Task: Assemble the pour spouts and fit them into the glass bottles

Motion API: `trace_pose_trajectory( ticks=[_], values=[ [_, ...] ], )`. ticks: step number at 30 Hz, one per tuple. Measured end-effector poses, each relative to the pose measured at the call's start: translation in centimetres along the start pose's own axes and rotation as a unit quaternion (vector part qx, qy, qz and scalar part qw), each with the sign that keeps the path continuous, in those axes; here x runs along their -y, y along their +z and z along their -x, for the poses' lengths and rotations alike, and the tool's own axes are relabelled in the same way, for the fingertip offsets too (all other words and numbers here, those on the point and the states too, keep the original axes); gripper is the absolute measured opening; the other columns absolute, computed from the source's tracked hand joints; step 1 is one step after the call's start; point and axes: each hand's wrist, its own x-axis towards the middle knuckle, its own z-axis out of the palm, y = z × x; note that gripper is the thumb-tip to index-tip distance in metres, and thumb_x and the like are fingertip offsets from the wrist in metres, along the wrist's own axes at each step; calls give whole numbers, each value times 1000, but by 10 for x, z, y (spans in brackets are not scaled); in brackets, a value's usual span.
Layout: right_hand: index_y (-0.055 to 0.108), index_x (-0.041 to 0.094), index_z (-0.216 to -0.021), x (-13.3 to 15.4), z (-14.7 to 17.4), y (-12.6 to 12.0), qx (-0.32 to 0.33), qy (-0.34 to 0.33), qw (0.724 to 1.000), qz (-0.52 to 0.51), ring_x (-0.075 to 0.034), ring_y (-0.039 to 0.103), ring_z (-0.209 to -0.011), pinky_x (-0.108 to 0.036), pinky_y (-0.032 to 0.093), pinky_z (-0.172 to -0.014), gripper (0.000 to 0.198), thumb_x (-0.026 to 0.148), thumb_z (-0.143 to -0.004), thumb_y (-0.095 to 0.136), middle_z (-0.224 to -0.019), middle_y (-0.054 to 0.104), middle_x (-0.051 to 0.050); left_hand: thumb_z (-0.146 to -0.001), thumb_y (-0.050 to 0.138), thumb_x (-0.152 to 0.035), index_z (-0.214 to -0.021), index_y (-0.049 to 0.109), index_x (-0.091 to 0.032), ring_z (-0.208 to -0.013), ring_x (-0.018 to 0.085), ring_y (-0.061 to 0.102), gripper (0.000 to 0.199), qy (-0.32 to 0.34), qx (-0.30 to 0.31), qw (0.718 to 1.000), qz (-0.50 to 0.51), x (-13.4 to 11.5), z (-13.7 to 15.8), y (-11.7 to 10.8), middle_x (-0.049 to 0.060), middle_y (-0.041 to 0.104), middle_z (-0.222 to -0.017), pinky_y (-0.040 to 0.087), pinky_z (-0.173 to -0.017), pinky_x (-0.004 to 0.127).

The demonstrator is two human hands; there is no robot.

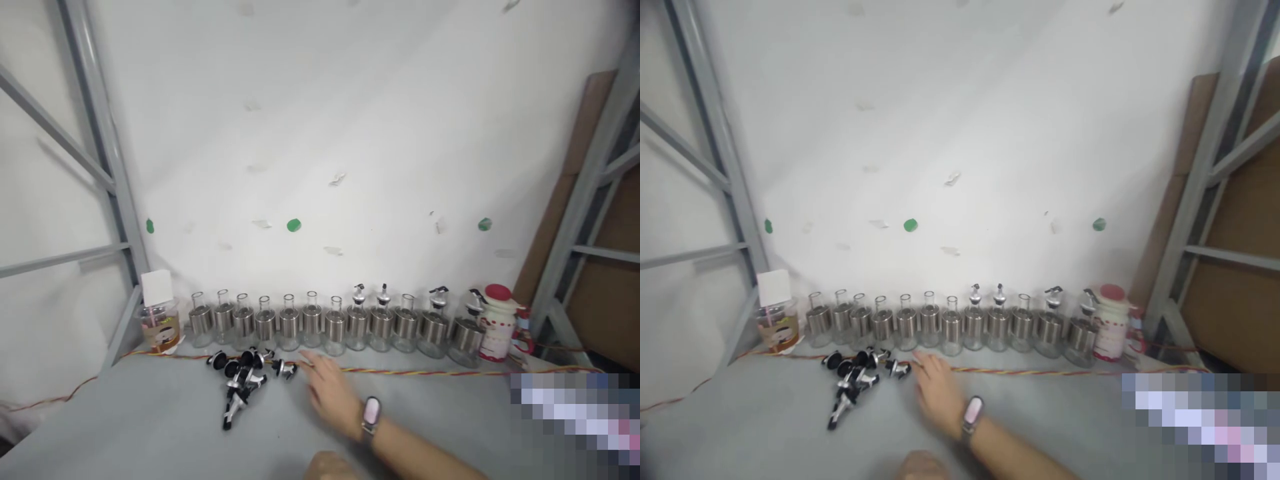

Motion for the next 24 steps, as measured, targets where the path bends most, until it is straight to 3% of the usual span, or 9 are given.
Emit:
trace_pose_trajectory(
  ticks=[4,10,14,17,19,21,24],
  values=[
    [58,16,-102,25,-37,25,-7,90,995,-31,-28,44,-104,-41,37,-89,31,32,-75,59,-112,51,-12,-87,46,-37,-73,57,-16,-45,6,50,28,5,-1,1000,-10,7,4,1,-4,58,-61,43,-45,19],
    [63,16,-82,29,-38,25,-6,106,993,-59,-24,48,-92,-34,41,-81,11,21,-72,60,-93,53,-9,-92,30,-38,-45,55,-19,-31,5,37,57,10,-23,999,-40,13,7,8,-4,44,-32,29,-35,17],
    [60,17,-73,12,-12,3,-9,141,985,-100,-21,50,-86,-32,41,-79,8,16,-65,59,-88,52,-7,-93,21,-35,-41,57,-20,-30,7,35,65,12,-55,997,-57,9,6,5,-2,42,-29,26,-34,19],
    [56,17,-69,-17,10,-20,-14,232,948,-218,-18,54,-81,-30,43,-77,7,14,-62,57,-87,54,-5,-93,16,-35,-38,54,-19,-28,6,32,69,13,-88,994,-69,4,4,1,-2,41,-29,24,-33,20],
    [53,17,-66,-40,23,-37,-1,279,926,-256,-17,57,-69,-30,47,-66,4,20,-66,55,-75,58,-4,-93,12,-36,-36,50,-19,-26,6,31,71,13,-112,991,-77,0,1,-2,-2,40,-28,22,-33,21],
    [51,17,-63,-61,36,-56,26,315,903,-291,-16,58,-53,-28,47,-50,16,32,-70,51,-60,60,-3,-93,10,-35,-34,46,-19,-25,7,30,72,10,-134,987,-87,-4,-1,-6,-2,39,-28,20,-32,23],
    [52,17,-65,-85,53,-86,21,347,881,-321,-17,62,-54,-27,48,-48,29,45,-72,49,-60,65,-5,-93,10,-29,-32,42,-19,-24,7,31,70,2,-161,982,-101,-9,-5,-13,-1,40,-26,18,-33,26]
  ],
)
